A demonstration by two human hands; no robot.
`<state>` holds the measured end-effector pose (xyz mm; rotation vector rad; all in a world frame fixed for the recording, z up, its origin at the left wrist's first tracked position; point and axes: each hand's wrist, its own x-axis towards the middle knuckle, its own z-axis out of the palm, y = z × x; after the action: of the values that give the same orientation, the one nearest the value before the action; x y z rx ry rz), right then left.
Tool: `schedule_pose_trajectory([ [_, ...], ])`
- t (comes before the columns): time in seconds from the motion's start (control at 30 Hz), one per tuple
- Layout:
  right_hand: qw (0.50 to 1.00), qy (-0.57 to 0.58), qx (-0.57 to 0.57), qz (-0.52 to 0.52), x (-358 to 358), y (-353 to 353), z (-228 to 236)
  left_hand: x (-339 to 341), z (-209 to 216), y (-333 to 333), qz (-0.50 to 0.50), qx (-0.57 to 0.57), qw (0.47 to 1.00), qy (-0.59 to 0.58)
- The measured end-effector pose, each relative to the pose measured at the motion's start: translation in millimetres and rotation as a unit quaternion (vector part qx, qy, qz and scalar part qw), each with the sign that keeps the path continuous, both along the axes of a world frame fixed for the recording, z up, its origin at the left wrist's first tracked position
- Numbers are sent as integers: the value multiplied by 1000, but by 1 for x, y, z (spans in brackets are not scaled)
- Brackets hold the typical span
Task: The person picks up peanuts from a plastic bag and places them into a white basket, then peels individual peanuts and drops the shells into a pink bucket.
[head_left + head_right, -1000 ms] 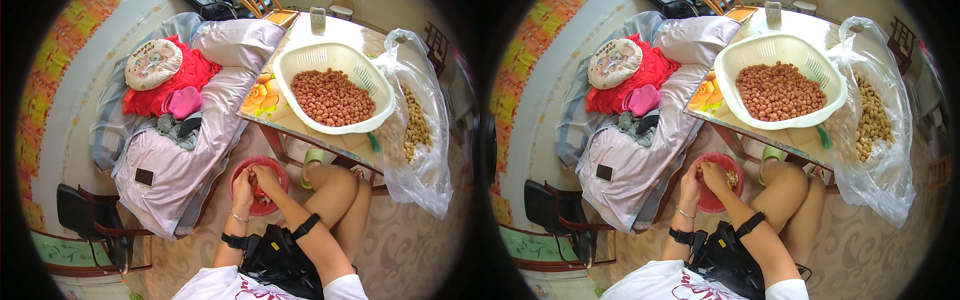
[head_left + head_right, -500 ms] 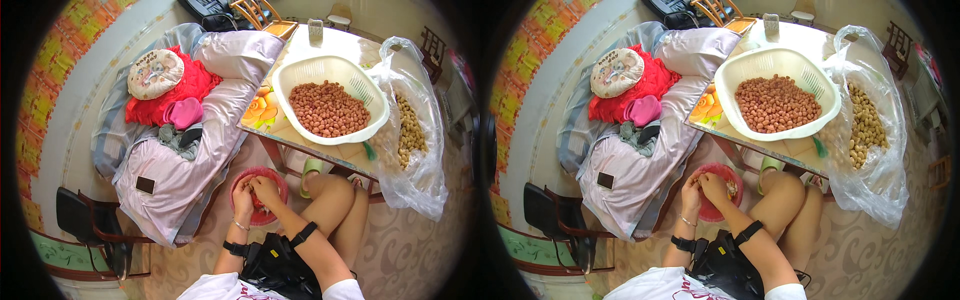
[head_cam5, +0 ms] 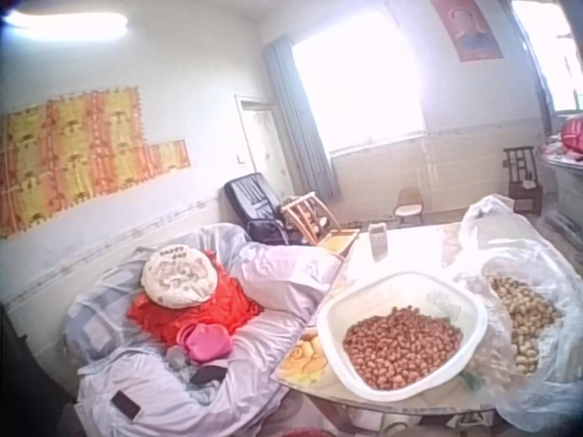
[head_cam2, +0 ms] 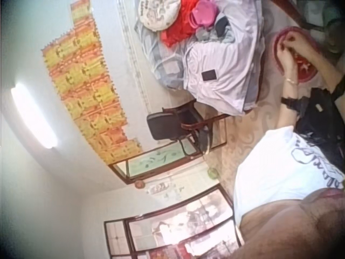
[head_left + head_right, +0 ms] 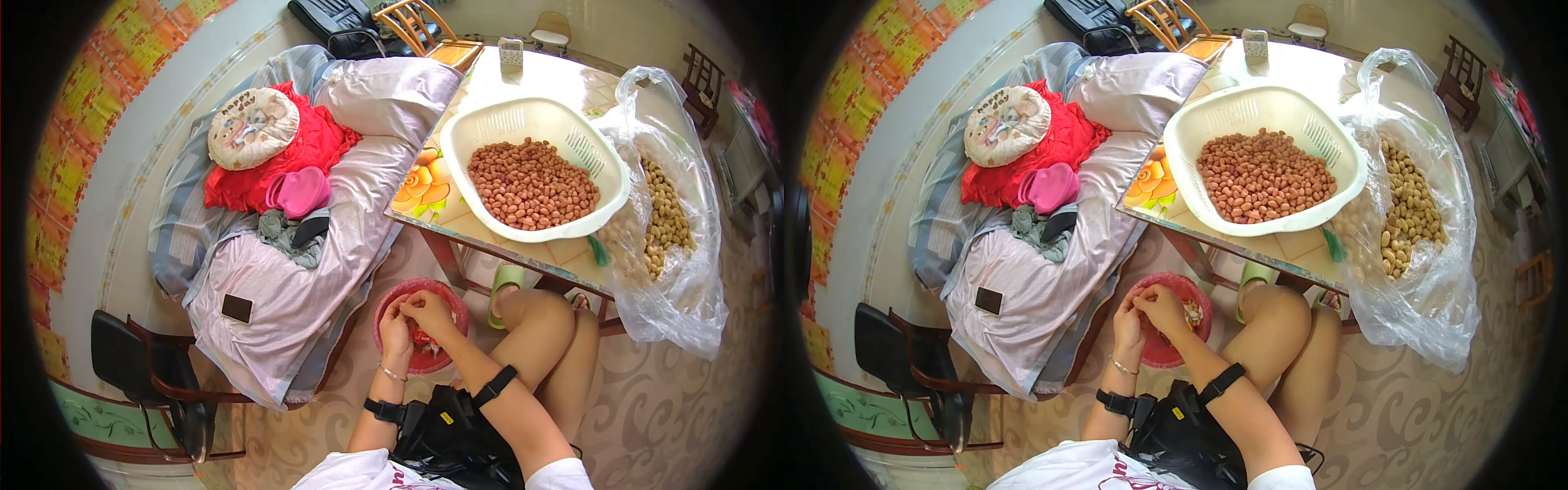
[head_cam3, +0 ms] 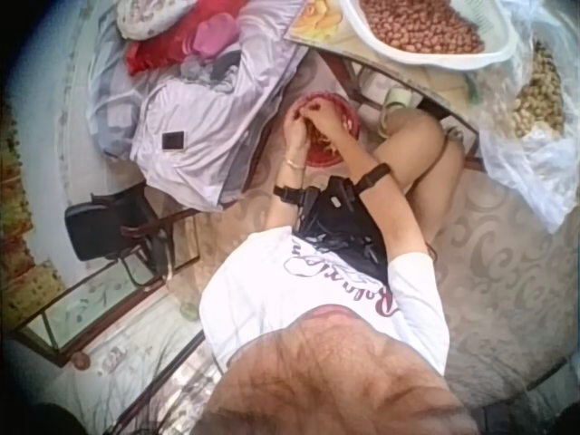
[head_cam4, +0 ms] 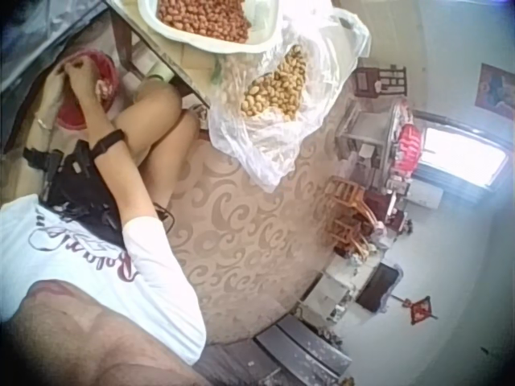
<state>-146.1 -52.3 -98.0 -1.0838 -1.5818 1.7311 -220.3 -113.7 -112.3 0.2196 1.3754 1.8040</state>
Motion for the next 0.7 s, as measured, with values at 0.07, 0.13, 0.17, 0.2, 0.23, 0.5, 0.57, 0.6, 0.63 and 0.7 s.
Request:
schedule_pose_trajectory([
  [0.07,1000,13,-25,7,-1,1,-1,0,0,0,8,6,1000,-12],
  [0.13,1000,19,-5,4,-2,2,-1,-1,1,0,1,-4,999,-34],
  [0.17,1000,8,-17,0,-2,2,-1,-1,1,0,5,-3,1000,-22],
  [0.2,1000,15,-2,2,-2,2,-1,-1,1,0,7,-6,1000,-26],
  [0.23,1000,25,-10,-1,-2,2,-1,-1,1,0,6,-10,999,-43],
  [0.5,998,29,-50,-11,-1,3,1,-1,4,-1,-27,4,999,-39],
  [0.57,996,22,-71,-44,-2,4,1,-2,4,-1,-12,-12,999,-38],
  [0.6,997,34,-50,-41,-2,4,0,-3,4,-1,12,-15,999,-50],
  [0.63,997,22,-47,-57,-2,5,0,-4,4,-1,35,-20,996,-75],
  [0.7,996,11,-45,-74,-2,6,-1,-6,3,-1,45,-15,997,-60],
])
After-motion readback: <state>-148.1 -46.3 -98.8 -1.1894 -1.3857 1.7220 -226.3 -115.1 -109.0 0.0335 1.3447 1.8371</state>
